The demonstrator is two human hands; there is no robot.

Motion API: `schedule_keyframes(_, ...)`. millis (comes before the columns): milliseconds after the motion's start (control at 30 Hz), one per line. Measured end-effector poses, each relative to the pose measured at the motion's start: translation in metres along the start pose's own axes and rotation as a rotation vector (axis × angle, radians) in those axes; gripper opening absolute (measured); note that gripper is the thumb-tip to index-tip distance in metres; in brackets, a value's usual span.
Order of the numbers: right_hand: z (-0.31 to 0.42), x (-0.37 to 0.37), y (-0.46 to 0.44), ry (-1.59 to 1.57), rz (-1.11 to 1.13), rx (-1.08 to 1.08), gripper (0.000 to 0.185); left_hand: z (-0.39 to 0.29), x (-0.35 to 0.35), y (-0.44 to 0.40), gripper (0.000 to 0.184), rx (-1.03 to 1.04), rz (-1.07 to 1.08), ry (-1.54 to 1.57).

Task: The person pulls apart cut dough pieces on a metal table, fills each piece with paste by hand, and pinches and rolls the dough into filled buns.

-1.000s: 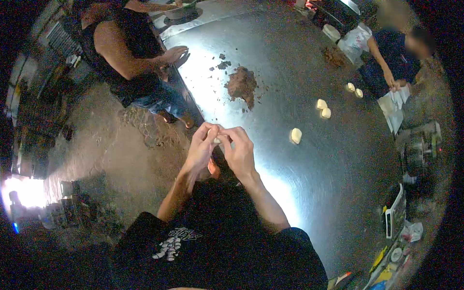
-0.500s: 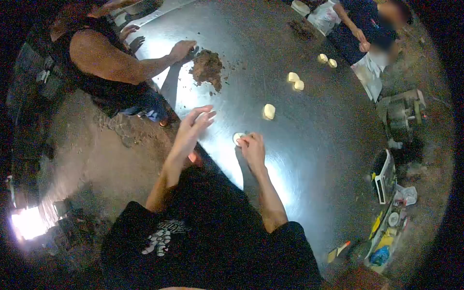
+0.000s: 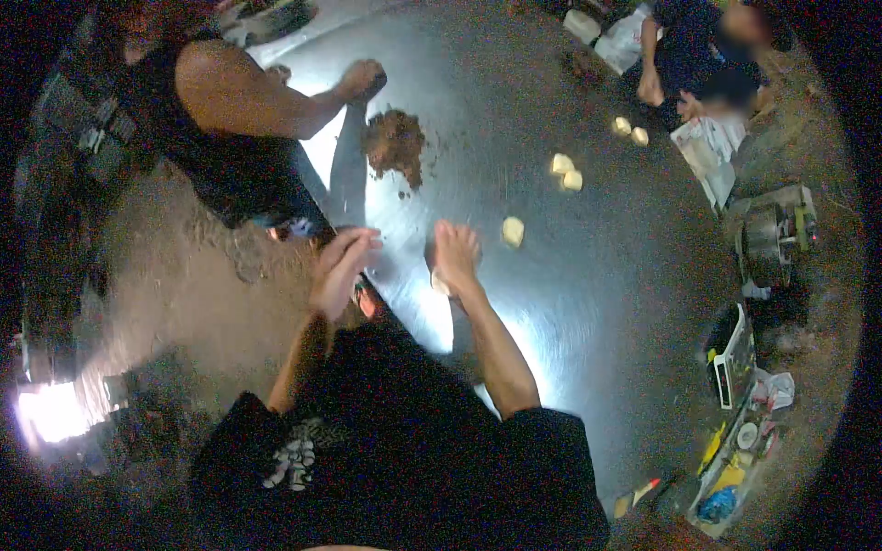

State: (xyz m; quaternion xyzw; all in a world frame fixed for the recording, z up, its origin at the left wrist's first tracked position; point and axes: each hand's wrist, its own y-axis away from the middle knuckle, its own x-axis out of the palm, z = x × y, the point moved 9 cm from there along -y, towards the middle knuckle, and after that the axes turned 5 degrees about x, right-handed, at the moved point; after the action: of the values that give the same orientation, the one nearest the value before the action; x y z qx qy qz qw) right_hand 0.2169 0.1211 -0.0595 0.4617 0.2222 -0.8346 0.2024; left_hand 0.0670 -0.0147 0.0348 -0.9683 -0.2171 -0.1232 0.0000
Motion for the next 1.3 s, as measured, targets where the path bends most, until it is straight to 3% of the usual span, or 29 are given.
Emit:
schedule_keyframes(33, -0.001, -0.006, 0.002, -0.109, 0.084, -0.128, 0.034, 0.002, -0.002, 0.000, 0.027, -0.013, -0.015, -0.011)
schedule_keyframes(100, -0.004, -0.027, 0.025, -0.139, 0.654, 0.153, 0.030, 0.008, -0.010, 0.006, 0.026, -0.038, -0.047, -0.008)
schedule_keyframes(167, -0.010, -0.033, 0.046, 0.131, 0.397, -0.261, 0.028, 0.026, -0.026, 0.018, 0.027, -0.112, -0.074, -0.028)
schedule_keyframes(233, -0.005, -0.054, 0.046, -0.189, 0.632, -0.059, 0.029, 0.038, -0.039, 0.021, 0.025, -0.091, -0.096, 0.004)
schedule_keyframes(267, -0.004, -0.062, 0.043, -0.178, 0.569, -0.072, 0.027, 0.041, -0.043, 0.026, 0.024, -0.079, -0.117, 0.023)
schedule_keyframes(300, 0.022, -0.093, 0.038, -0.214, 0.678, 0.044, 0.027, 0.040, -0.046, 0.030, 0.023, -0.087, -0.149, 0.077)
schedule_keyframes(333, 0.036, -0.106, 0.032, -0.463, 0.721, -0.038, 0.025, 0.041, -0.048, 0.033, 0.022, -0.101, -0.179, 0.135)
schedule_keyframes(400, 0.052, -0.118, 0.021, -0.734, 0.987, 0.003, 0.026, 0.034, -0.047, 0.032, 0.023, -0.094, -0.176, 0.097)
schedule_keyframes(467, 0.083, -0.157, -0.022, -0.742, 0.690, -0.249, 0.027, 0.032, -0.042, 0.035, 0.023, -0.098, -0.173, 0.128)
schedule_keyframes(533, 0.088, -0.182, -0.064, -1.273, 0.287, -0.079, 0.037, 0.030, -0.035, 0.037, 0.024, -0.086, -0.175, 0.121)
schedule_keyframes(600, 0.123, -0.217, -0.073, -1.604, 0.076, -0.179, 0.042, 0.026, -0.031, 0.038, 0.023, -0.050, -0.147, 0.134)
schedule_keyframes(667, 0.115, -0.215, -0.072, -1.574, 0.083, -0.164, 0.043, 0.033, -0.040, 0.041, 0.022, -0.031, -0.137, 0.129)
schedule_keyframes(700, 0.109, -0.212, -0.072, -1.538, 0.101, -0.145, 0.045, 0.035, -0.046, 0.043, 0.021, -0.016, -0.135, 0.134)
schedule_keyframes(800, 0.014, -0.181, -0.072, -0.897, -0.256, -0.039, 0.026, 0.028, -0.065, 0.056, 0.025, -0.045, -0.232, 0.112)
schedule_keyframes(867, -0.084, -0.148, -0.046, -0.726, -0.457, 0.426, 0.019, 0.033, -0.075, 0.056, 0.029, -0.042, -0.241, 0.125)
schedule_keyframes(900, -0.147, -0.118, -0.028, -0.208, -0.588, 0.453, 0.024, 0.030, -0.077, 0.056, 0.029, -0.048, -0.242, 0.112)
schedule_keyframes(933, -0.161, -0.102, -0.013, -0.198, -0.585, 0.470, 0.024, 0.030, -0.077, 0.057, 0.029, -0.062, -0.244, 0.099)
schedule_keyframes(1000, -0.168, -0.079, 0.013, 0.128, -0.268, 0.576, 0.032, 0.042, -0.076, 0.044, 0.028, -0.101, -0.231, 0.094)
schedule_keyframes(1033, -0.164, -0.075, 0.018, -0.144, -0.250, 0.575, 0.035, 0.047, -0.072, 0.034, 0.029, -0.084, -0.176, 0.027)
schedule_keyframes(1067, -0.174, -0.056, 0.017, -0.192, -0.249, 0.478, 0.035, 0.053, -0.066, 0.027, 0.030, -0.072, -0.119, -0.038)
schedule_keyframes(1100, -0.158, -0.055, 0.017, -0.521, -0.310, 0.464, 0.030, 0.053, -0.051, 0.020, 0.031, -0.037, -0.056, -0.071)
schedule_keyframes(1133, -0.148, -0.045, 0.023, -0.798, -0.118, 0.516, 0.016, 0.055, -0.034, 0.013, 0.032, 0.000, 0.004, -0.102)
schedule_keyframes(1167, -0.145, -0.030, 0.020, -0.954, -0.090, 0.540, 0.016, 0.044, -0.010, 0.012, 0.033, -0.022, 0.067, -0.133)
schedule_keyframes(1233, -0.046, -0.072, 0.022, -1.423, 0.013, 0.541, 0.025, 0.034, 0.032, 0.000, 0.035, 0.016, 0.153, -0.193)
schedule_keyframes(1300, 0.003, -0.081, 0.021, -1.347, 0.103, 0.475, 0.027, 0.039, 0.052, -0.013, 0.036, 0.054, 0.157, -0.219)
